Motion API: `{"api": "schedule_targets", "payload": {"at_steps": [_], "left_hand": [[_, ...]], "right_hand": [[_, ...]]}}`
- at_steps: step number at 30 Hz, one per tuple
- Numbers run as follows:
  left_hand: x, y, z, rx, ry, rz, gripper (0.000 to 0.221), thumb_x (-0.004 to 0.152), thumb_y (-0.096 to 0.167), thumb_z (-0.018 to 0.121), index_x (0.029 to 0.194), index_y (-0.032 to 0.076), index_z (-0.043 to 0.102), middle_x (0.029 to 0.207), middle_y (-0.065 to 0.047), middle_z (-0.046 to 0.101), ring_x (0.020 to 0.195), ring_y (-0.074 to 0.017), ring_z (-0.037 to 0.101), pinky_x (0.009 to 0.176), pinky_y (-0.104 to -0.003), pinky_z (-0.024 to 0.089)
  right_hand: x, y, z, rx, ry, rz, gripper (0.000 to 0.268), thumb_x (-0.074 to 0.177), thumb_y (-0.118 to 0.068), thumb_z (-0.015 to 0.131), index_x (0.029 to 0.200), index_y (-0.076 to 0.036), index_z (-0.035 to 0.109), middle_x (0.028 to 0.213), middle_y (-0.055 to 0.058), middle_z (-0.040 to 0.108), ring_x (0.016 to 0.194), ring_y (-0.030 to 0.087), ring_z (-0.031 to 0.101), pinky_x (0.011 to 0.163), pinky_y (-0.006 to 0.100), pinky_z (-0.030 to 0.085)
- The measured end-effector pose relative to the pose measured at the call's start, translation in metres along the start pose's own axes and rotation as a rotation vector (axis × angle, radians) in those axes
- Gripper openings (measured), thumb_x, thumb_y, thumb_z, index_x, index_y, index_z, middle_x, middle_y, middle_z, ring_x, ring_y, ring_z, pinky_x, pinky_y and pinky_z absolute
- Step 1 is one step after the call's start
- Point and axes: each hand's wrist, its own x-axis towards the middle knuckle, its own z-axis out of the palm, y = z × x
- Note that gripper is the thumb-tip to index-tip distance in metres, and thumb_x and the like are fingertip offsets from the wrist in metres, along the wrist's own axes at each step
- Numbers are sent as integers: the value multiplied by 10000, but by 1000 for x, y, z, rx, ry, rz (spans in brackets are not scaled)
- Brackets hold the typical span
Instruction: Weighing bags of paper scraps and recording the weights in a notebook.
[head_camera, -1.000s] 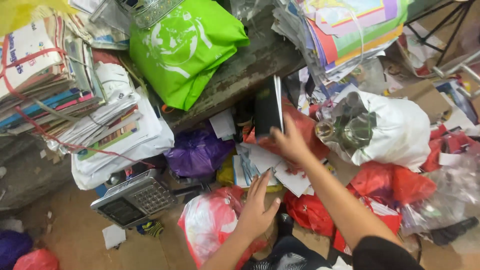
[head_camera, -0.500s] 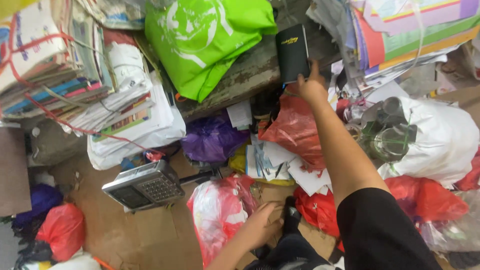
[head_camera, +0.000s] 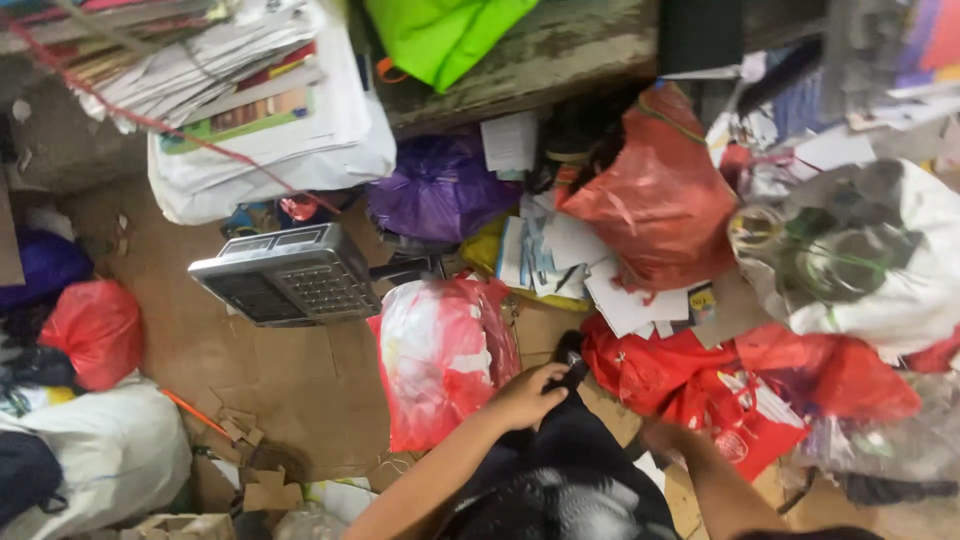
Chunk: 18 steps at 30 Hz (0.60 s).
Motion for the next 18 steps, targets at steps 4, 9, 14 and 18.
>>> {"api": "schedule_targets", "payload": {"at_steps": [4,9,14,18], "left_hand": [[-19,-119,10,-115,99,-186,411,954,241,627,1326,74,577,1151,-163,715,1101,-310,690,963,-398,537],[-72,-162,-36,108,390,-61,272,887,161,673,1124,25,674,1135,-173,705,1139,-367,644,996,-440,509],[-126,-195,-95,532,783,-104,417,784,140,698,1194,96,635,1233,-132,631,1256,-371,506,1183,-595,256],[-149,-325,-123,372,933,-340,494,906,216,685,1355,66,542,1386,-205,524,1339,-412,417,1132,-530,301]], "right_hand": [[-116,12,17,-320,-280,-226,216,849,-328,690,990,-169,650,974,108,746,937,299,718,828,537,531],[-144,100,69,-624,-482,-501,117,779,-328,723,864,-249,710,1011,39,775,994,231,737,879,551,525],[-70,83,126,89,-331,363,337,964,-337,635,1167,-70,669,997,120,757,920,249,730,848,391,567],[-26,-2,190,140,-377,434,357,998,-305,606,1157,7,671,1011,205,741,952,287,706,864,397,559]]}}
